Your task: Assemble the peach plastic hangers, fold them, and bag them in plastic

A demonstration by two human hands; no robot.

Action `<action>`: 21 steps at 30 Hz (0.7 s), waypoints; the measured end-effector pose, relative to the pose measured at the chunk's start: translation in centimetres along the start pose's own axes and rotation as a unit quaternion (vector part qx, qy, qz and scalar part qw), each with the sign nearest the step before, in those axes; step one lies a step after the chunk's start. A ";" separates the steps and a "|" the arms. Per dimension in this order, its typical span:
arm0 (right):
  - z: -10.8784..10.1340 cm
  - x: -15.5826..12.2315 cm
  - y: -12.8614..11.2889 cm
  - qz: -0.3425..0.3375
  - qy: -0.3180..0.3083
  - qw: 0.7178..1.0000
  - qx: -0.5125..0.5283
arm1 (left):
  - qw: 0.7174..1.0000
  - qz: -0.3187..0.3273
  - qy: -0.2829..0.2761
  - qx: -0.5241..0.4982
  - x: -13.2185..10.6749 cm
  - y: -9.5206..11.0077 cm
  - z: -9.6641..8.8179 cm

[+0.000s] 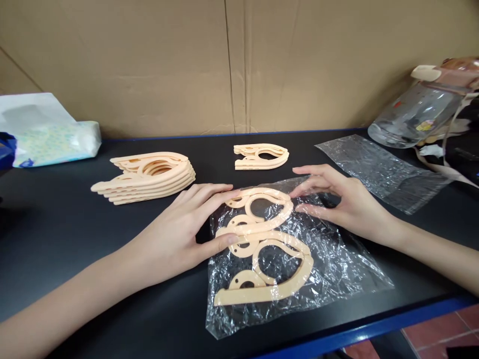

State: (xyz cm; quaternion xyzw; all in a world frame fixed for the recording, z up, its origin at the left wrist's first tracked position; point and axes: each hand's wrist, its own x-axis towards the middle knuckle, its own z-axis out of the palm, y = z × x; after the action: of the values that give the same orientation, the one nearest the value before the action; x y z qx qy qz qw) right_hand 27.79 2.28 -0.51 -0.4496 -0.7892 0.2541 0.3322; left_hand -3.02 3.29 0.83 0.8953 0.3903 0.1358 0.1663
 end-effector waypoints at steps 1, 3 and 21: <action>-0.2 0.1 0.0 0.002 0.010 1.000 -0.020 | 1.000 0.005 -0.002 0.011 0.0 0.0 0.0; -0.8 0.1 0.2 -0.015 0.022 0.996 -0.087 | 0.999 0.017 -0.010 0.032 0.0 0.1 -0.1; -2.0 0.3 1.7 -0.034 -0.001 0.968 -0.248 | 0.996 0.033 -0.034 0.080 -0.2 -0.1 -0.2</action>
State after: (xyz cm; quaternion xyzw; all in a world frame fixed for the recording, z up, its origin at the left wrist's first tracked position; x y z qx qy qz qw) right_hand 30.12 3.54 -0.37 -0.4904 -0.8427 0.0395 0.2184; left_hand -3.32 3.29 0.94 0.9222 0.3644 0.0785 0.1026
